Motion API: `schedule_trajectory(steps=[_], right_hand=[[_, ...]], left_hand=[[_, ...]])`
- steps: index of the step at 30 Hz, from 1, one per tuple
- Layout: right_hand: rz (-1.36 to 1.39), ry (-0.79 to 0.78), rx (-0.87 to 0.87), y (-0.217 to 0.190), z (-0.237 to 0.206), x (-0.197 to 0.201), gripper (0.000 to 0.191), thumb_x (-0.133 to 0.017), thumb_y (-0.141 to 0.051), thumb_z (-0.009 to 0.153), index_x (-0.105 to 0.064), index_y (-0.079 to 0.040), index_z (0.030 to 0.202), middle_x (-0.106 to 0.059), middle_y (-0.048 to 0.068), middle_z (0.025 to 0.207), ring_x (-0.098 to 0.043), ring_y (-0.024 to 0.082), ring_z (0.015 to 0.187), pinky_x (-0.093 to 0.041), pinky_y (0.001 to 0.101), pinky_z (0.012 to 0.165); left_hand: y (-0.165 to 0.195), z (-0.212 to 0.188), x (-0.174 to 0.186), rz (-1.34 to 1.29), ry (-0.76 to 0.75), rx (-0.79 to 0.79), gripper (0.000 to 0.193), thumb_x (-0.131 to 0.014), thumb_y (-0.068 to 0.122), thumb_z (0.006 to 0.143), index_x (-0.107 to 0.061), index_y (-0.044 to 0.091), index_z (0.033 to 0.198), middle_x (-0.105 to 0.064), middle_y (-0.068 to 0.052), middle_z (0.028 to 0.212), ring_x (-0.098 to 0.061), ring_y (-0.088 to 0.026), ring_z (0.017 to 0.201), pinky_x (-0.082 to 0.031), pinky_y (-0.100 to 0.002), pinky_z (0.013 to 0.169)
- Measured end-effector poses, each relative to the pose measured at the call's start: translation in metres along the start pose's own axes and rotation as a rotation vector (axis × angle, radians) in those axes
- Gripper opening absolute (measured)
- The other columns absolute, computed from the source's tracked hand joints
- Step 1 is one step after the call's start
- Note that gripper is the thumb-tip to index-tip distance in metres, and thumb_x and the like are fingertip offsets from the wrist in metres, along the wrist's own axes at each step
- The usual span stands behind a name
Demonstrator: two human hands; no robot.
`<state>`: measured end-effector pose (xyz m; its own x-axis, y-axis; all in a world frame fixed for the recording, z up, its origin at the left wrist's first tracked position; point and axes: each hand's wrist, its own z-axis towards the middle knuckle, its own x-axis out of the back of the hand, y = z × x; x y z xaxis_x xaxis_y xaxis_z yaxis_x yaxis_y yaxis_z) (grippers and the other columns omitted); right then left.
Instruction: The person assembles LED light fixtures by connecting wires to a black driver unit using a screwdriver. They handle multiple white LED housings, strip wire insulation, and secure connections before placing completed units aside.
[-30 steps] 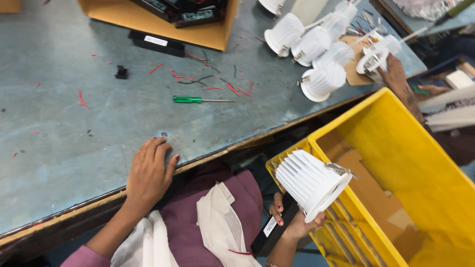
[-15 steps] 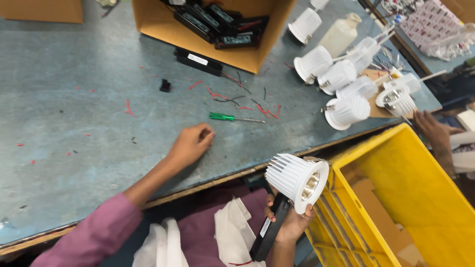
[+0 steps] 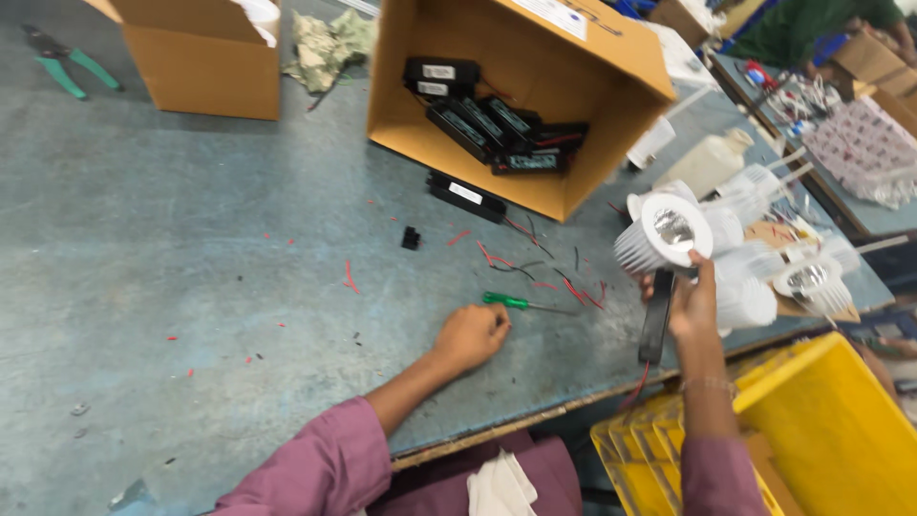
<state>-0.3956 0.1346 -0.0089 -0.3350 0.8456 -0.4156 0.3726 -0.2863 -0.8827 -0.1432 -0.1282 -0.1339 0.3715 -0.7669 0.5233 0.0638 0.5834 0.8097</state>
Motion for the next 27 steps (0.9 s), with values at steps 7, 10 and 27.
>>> schedule_trajectory(steps=[7,10,27], right_hand=[[-0.156,0.114,0.051,-0.016,0.128,-0.101,0.063,-0.068,-0.056,0.087,-0.053,-0.014,0.133,-0.065,0.013,0.119,-0.067,0.030,0.091,-0.059,0.0420,0.071],[0.045,0.035,0.003,-0.005,0.159,-0.131,0.054,-0.066,-0.053,0.094,-0.056,-0.013,0.130,-0.068,0.011,0.117,-0.066,0.029,0.090,-0.057,0.0403,0.069],[-0.772,0.057,0.677,0.020,0.134,-0.094,0.028,-0.060,-0.024,0.110,-0.066,-0.001,0.123,-0.070,0.009,0.106,-0.070,0.018,0.088,-0.054,0.0268,0.067]], left_hand=[[-0.007,0.008,0.006,0.093,-0.012,0.003,0.021,-0.061,0.027,0.087,-0.073,0.010,0.089,-0.072,-0.020,0.086,-0.070,-0.041,0.080,-0.055,-0.055,0.072],[-0.010,0.008,0.004,0.041,0.043,0.001,0.021,-0.060,0.026,0.089,-0.072,0.009,0.094,-0.072,-0.021,0.085,-0.070,-0.043,0.080,-0.055,-0.056,0.074],[-0.014,0.013,-0.009,-0.035,0.088,0.017,0.019,-0.059,0.026,0.083,-0.071,0.012,0.088,-0.073,-0.017,0.083,-0.070,-0.040,0.079,-0.056,-0.053,0.073]])
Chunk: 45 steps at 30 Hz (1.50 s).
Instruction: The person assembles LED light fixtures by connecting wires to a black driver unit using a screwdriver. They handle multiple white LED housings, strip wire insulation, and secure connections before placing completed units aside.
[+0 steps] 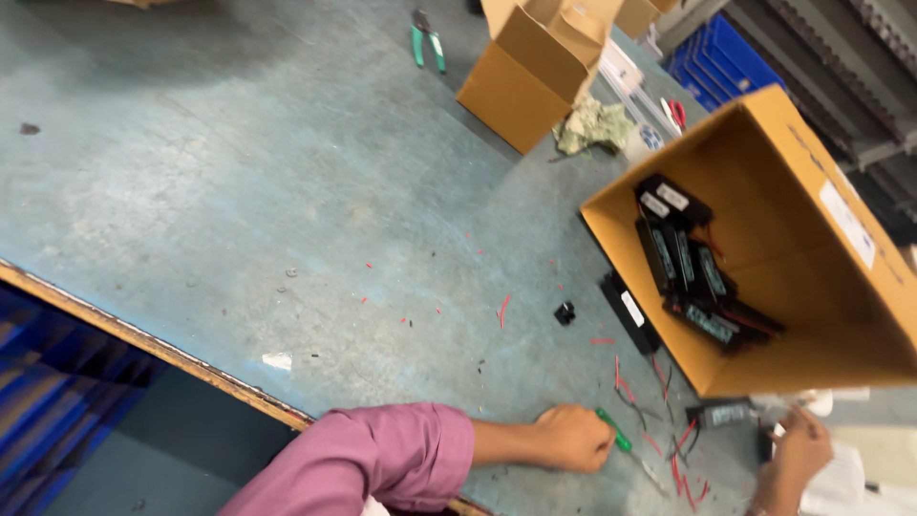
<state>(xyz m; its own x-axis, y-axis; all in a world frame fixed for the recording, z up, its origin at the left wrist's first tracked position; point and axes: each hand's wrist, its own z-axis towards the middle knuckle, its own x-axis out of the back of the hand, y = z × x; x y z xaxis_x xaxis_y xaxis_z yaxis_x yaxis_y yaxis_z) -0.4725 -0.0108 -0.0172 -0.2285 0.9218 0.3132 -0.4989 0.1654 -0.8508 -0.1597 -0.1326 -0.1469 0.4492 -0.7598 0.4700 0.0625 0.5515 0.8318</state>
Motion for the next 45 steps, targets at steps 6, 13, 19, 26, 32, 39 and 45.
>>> schedule_trajectory(steps=[6,13,19,26,32,39,45], right_hand=[[0.031,-0.282,-0.227,0.025,-0.201,-0.029,0.026,-0.060,-0.024,0.105,-0.071,-0.002,0.112,-0.070,0.007,0.084,-0.065,0.013,0.065,-0.048,0.0238,0.055],[0.006,-0.197,-0.120,-0.003,-0.260,-0.058,0.014,-0.062,-0.009,0.105,-0.071,0.000,0.109,-0.062,0.001,0.080,-0.052,0.005,0.066,-0.040,0.0209,0.059],[0.107,-0.200,-0.144,-0.018,-0.264,-0.059,0.014,-0.059,-0.006,0.104,-0.070,0.001,0.110,-0.063,0.002,0.082,-0.053,0.005,0.067,-0.042,0.0198,0.061],[0.219,-0.200,-0.131,-0.013,-0.262,-0.054,0.014,-0.059,-0.006,0.104,-0.069,0.001,0.110,-0.063,0.001,0.082,-0.053,0.004,0.068,-0.042,0.0196,0.061],[0.181,-0.186,-0.152,-0.009,-0.262,-0.053,0.015,-0.060,-0.008,0.105,-0.069,0.001,0.111,-0.062,0.002,0.081,-0.052,0.005,0.066,-0.038,0.0199,0.058],[0.176,-0.181,-0.142,-0.004,-0.266,-0.052,0.016,-0.060,-0.010,0.104,-0.070,-0.002,0.112,-0.063,0.001,0.083,-0.054,0.006,0.068,-0.043,0.0203,0.061],[0.157,-0.164,-0.137,0.001,-0.267,-0.051,0.015,-0.063,-0.011,0.103,-0.071,0.000,0.110,-0.065,0.002,0.082,-0.057,0.007,0.068,-0.046,0.0217,0.062]], left_hand=[[-0.002,0.001,0.002,-0.005,-0.027,-0.011,0.018,-0.063,0.028,0.081,-0.072,0.013,0.086,-0.074,-0.014,0.084,-0.072,-0.036,0.081,-0.056,-0.051,0.073],[-0.008,0.003,0.004,0.076,-0.030,-0.066,0.016,-0.065,0.029,0.083,-0.072,0.015,0.088,-0.075,-0.012,0.085,-0.072,-0.035,0.081,-0.056,-0.050,0.072],[-0.007,-0.003,0.014,-0.008,-0.025,-0.042,0.017,-0.068,0.030,0.085,-0.071,0.014,0.091,-0.074,-0.008,0.078,-0.073,-0.030,0.075,-0.055,-0.045,0.068],[-0.008,-0.003,0.011,0.053,-0.041,-0.081,0.016,-0.070,0.030,0.084,-0.071,0.014,0.088,-0.075,-0.006,0.079,-0.073,-0.029,0.077,-0.055,-0.045,0.068],[-0.009,-0.007,0.008,0.073,-0.040,-0.104,0.015,-0.070,0.029,0.084,-0.072,0.015,0.090,-0.075,-0.007,0.081,-0.073,-0.030,0.078,-0.056,-0.046,0.069],[-0.003,-0.014,0.009,0.130,-0.057,-0.108,0.013,-0.068,0.025,0.084,-0.072,0.016,0.093,-0.075,-0.012,0.085,-0.072,-0.034,0.082,-0.055,-0.049,0.071],[0.004,-0.019,0.013,0.130,-0.079,-0.106,0.015,-0.067,0.024,0.087,-0.069,0.013,0.096,-0.074,-0.014,0.087,-0.071,-0.037,0.085,-0.054,-0.051,0.071]])
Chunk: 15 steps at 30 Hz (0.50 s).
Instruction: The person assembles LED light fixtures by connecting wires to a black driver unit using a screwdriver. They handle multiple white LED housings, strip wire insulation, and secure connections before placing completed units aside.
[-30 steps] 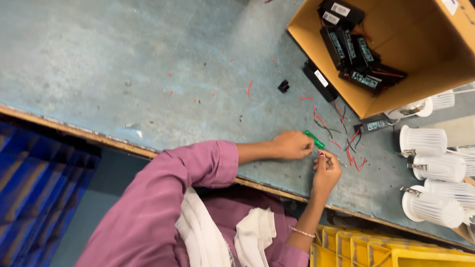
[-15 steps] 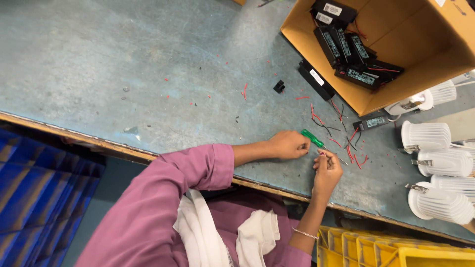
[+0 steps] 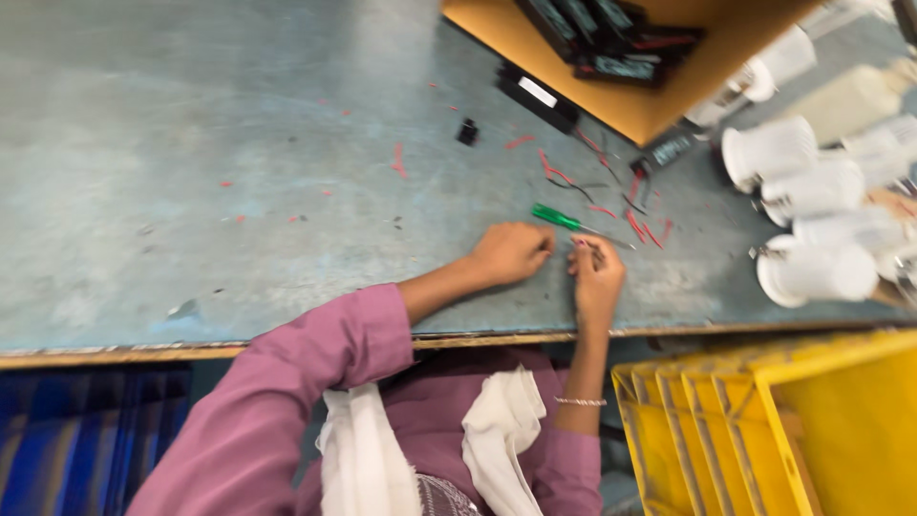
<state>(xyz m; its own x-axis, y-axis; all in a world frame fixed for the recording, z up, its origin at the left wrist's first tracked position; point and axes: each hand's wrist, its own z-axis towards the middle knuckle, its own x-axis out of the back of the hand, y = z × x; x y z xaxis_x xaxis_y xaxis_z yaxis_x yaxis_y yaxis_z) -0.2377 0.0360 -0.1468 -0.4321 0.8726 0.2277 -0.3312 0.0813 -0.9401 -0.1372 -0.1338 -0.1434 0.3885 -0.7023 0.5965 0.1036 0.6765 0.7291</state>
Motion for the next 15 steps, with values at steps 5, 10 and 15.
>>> schedule_trajectory(steps=[5,10,15], right_hand=[[-0.053,0.080,0.051,-0.020,-0.003,-0.010,0.018,-0.065,-0.010,0.103,-0.068,-0.001,0.118,-0.063,0.000,0.089,-0.056,0.005,0.075,-0.047,0.0209,0.068],[-0.735,0.043,0.111,-0.048,-0.001,-0.030,0.052,-0.065,-0.035,0.099,-0.056,-0.024,0.149,-0.056,0.011,0.094,-0.062,0.027,0.081,-0.050,0.0426,0.071],[-0.841,0.128,0.098,-0.053,0.000,-0.045,0.029,-0.056,-0.045,0.103,-0.069,-0.024,0.119,-0.061,0.012,0.102,-0.063,0.034,0.093,-0.048,0.0490,0.074]], left_hand=[[0.005,-0.004,0.011,-0.043,0.016,-0.049,0.012,-0.066,0.021,0.084,-0.067,0.012,0.093,-0.074,-0.012,0.086,-0.071,-0.036,0.083,-0.054,-0.050,0.070],[0.010,-0.001,0.014,-0.042,-0.028,0.014,0.014,-0.067,0.020,0.085,-0.067,0.010,0.094,-0.074,-0.013,0.086,-0.070,-0.037,0.082,-0.052,-0.051,0.069],[0.011,-0.002,0.018,-0.030,-0.027,0.008,0.014,-0.068,0.022,0.084,-0.068,0.011,0.093,-0.074,-0.012,0.084,-0.071,-0.036,0.083,-0.053,-0.050,0.071]])
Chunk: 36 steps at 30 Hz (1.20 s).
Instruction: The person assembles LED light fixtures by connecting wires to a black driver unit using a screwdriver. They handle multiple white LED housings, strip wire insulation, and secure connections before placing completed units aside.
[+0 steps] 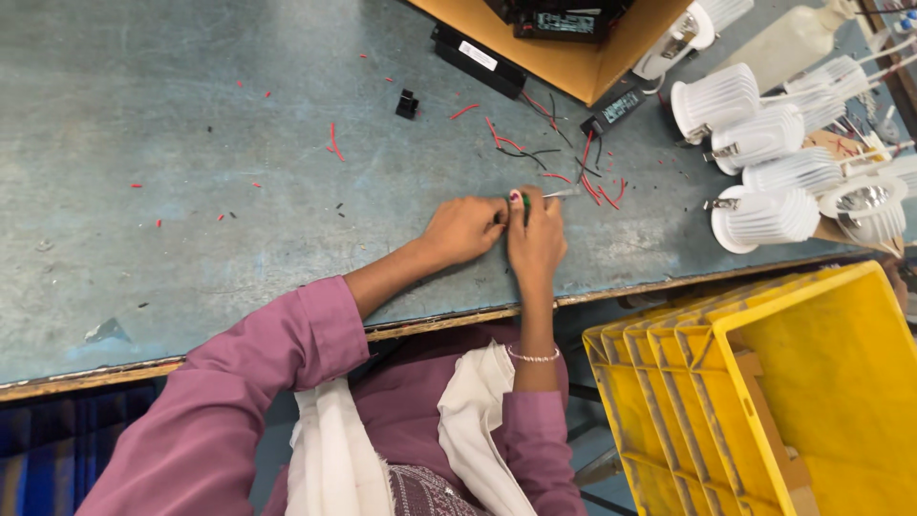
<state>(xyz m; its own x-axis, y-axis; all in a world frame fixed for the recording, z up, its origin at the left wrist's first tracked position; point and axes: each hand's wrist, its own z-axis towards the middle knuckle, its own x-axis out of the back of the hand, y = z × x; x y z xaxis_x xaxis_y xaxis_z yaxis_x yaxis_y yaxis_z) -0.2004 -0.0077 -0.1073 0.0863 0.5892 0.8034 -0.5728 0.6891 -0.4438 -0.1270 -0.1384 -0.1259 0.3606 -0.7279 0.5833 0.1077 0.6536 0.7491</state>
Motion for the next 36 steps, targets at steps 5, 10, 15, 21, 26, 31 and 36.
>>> schedule_trajectory(steps=[5,10,15,21,26,31,36], right_hand=[[0.100,0.043,-0.068,0.011,-0.002,-0.007,0.032,-0.062,-0.045,0.100,-0.066,-0.014,0.108,-0.061,0.011,0.097,-0.063,0.030,0.086,-0.049,0.0448,0.077],[0.271,0.166,-0.012,0.033,-0.002,-0.017,0.031,-0.076,-0.028,0.096,-0.055,-0.005,0.102,-0.057,0.009,0.090,-0.058,0.025,0.077,-0.049,0.0391,0.073],[0.807,0.145,-0.198,0.050,-0.004,-0.012,0.022,-0.063,-0.008,0.095,-0.053,-0.009,0.114,-0.055,0.002,0.089,-0.054,0.011,0.070,-0.044,0.0273,0.059],[1.258,0.120,-0.372,0.031,-0.062,0.048,0.038,-0.052,-0.010,0.103,-0.048,-0.011,0.141,-0.056,0.003,0.087,-0.046,0.006,0.058,-0.031,0.0194,0.044],[0.914,-0.114,-0.503,0.012,-0.139,0.101,0.054,-0.055,-0.004,0.095,-0.053,-0.003,0.148,-0.053,-0.002,0.076,-0.038,0.002,0.052,-0.029,0.0192,0.044],[0.819,-0.245,-0.647,0.009,-0.171,0.114,0.052,-0.060,-0.003,0.094,-0.057,-0.004,0.146,-0.042,-0.008,0.065,-0.033,0.000,0.050,-0.026,0.0192,0.044],[0.794,-0.268,-0.645,0.013,-0.185,0.116,0.052,-0.058,0.000,0.092,-0.058,-0.002,0.145,-0.044,-0.008,0.067,-0.034,0.001,0.051,-0.024,0.0205,0.044]], left_hand=[[0.008,-0.002,0.000,0.025,0.024,-0.075,0.017,-0.068,0.023,0.081,-0.072,0.013,0.094,-0.074,-0.012,0.084,-0.070,-0.037,0.081,-0.053,-0.052,0.067],[0.006,-0.002,0.002,0.049,-0.057,-0.110,0.022,-0.069,0.034,0.087,-0.071,0.013,0.088,-0.072,-0.012,0.079,-0.069,-0.037,0.077,-0.050,-0.052,0.064],[0.002,-0.002,0.000,0.070,-0.120,-0.123,0.031,-0.071,0.040,0.090,-0.069,0.010,0.080,-0.071,-0.011,0.076,-0.068,-0.036,0.075,-0.049,-0.051,0.062],[0.008,0.002,0.011,-0.028,-0.171,-0.117,0.014,-0.074,0.025,0.078,-0.073,0.017,0.089,-0.071,-0.004,0.077,-0.070,-0.028,0.076,-0.050,-0.046,0.065],[0.012,0.001,0.020,-0.059,-0.341,-0.144,0.019,-0.078,0.021,0.075,-0.077,0.023,0.094,-0.068,0.002,0.082,-0.069,-0.021,0.083,-0.050,-0.042,0.069],[0.017,-0.001,0.020,-0.034,-0.362,-0.244,0.020,-0.079,0.022,0.076,-0.079,0.024,0.095,-0.064,0.000,0.084,-0.067,-0.022,0.084,-0.048,-0.043,0.066],[0.019,-0.002,0.021,-0.031,-0.350,-0.263,0.011,-0.080,0.023,0.077,-0.079,0.023,0.087,-0.063,0.000,0.083,-0.067,-0.021,0.085,-0.049,-0.042,0.066]])
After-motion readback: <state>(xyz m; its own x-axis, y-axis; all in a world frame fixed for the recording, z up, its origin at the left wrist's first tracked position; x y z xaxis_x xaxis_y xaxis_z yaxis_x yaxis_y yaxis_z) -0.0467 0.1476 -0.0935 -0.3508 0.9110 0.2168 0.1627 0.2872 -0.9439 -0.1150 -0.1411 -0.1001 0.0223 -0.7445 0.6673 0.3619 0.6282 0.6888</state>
